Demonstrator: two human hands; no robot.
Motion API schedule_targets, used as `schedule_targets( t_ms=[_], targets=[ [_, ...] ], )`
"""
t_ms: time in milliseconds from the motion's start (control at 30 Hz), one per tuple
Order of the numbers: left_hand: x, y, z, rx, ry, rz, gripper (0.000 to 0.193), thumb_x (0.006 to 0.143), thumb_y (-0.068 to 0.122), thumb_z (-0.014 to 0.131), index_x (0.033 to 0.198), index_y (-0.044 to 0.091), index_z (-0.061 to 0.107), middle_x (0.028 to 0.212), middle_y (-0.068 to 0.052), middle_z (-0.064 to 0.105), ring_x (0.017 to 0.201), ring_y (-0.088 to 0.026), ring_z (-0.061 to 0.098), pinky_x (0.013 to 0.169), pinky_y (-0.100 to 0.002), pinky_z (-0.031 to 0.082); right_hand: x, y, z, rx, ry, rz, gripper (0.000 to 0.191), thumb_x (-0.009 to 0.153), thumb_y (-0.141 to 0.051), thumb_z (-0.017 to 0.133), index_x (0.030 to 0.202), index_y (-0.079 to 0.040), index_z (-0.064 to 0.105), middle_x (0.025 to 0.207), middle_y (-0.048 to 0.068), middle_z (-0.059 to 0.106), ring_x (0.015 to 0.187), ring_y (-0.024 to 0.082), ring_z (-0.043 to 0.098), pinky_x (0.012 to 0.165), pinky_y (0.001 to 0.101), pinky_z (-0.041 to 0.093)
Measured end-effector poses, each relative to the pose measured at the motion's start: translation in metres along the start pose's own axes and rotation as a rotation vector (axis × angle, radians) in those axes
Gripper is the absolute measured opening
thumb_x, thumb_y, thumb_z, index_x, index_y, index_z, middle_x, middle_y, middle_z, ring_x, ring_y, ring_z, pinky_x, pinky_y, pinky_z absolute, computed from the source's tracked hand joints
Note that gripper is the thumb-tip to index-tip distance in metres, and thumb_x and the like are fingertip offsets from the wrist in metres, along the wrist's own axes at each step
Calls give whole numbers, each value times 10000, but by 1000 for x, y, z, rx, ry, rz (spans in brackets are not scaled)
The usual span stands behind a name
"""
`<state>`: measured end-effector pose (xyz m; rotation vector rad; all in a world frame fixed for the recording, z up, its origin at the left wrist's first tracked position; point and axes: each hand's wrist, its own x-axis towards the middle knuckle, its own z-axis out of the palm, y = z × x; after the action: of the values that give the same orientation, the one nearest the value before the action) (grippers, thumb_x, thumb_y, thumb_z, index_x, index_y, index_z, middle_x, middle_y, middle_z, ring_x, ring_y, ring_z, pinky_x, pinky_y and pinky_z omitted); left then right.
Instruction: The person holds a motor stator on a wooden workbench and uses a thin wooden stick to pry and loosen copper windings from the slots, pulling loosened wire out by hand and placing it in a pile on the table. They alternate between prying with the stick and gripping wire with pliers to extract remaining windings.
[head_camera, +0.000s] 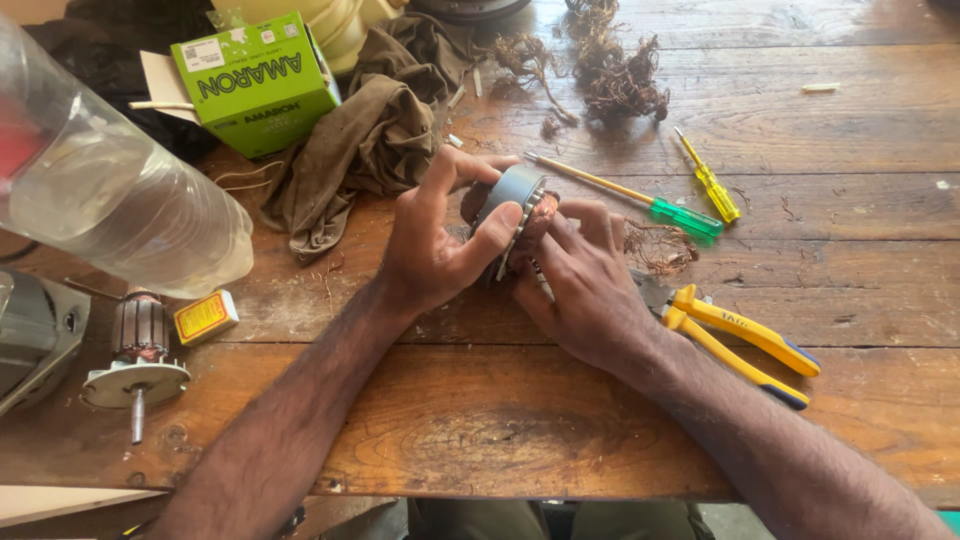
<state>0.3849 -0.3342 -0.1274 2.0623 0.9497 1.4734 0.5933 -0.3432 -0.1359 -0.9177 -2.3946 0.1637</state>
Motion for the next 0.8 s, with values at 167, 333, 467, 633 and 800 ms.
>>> schedule_targets(
  t_ms=[167,333,467,633,800],
  targets=[
    [4,-2,-4,362,91,158,236,926,217,684,1072,76,564,1074,-130,729,922,-250,626,886,-420,501,-1,7,0,-55,64,-80,406,897,-193,704,1267,-38,637,1349,135,620,1344,341,433,1084,547,317],
    [0,6,-11,410,195,97,146,965,206,687,961,86,605,847,-46,644,832,-207,577,774,-374,480,-2,11,1,-113,166,-120,335,910,-156,760,1220,-41,708,1281,76,632,1383,317,447,1160,543,314],
    [0,12,-10,454,212,145,170,940,197,719,954,76,600,772,-39,615,755,-194,565,753,-394,469,1,15,3,-86,277,-82,145,851,-157,814,979,-121,755,1286,118,635,1311,333,451,1097,531,318],
    [4,15,-12,470,252,69,157,944,179,726,932,72,612,623,-17,516,610,-155,502,571,-358,423,2,14,-1,-26,361,62,153,931,-93,731,1083,-88,745,1308,150,630,1296,323,511,1106,472,425],
    [1,14,-15,305,289,-134,143,937,190,692,878,88,611,526,52,489,452,-87,479,448,-325,393,3,7,-11,99,374,180,194,1057,-59,588,1228,-65,679,1217,130,644,1168,276,592,1009,422,487]
  ],
)
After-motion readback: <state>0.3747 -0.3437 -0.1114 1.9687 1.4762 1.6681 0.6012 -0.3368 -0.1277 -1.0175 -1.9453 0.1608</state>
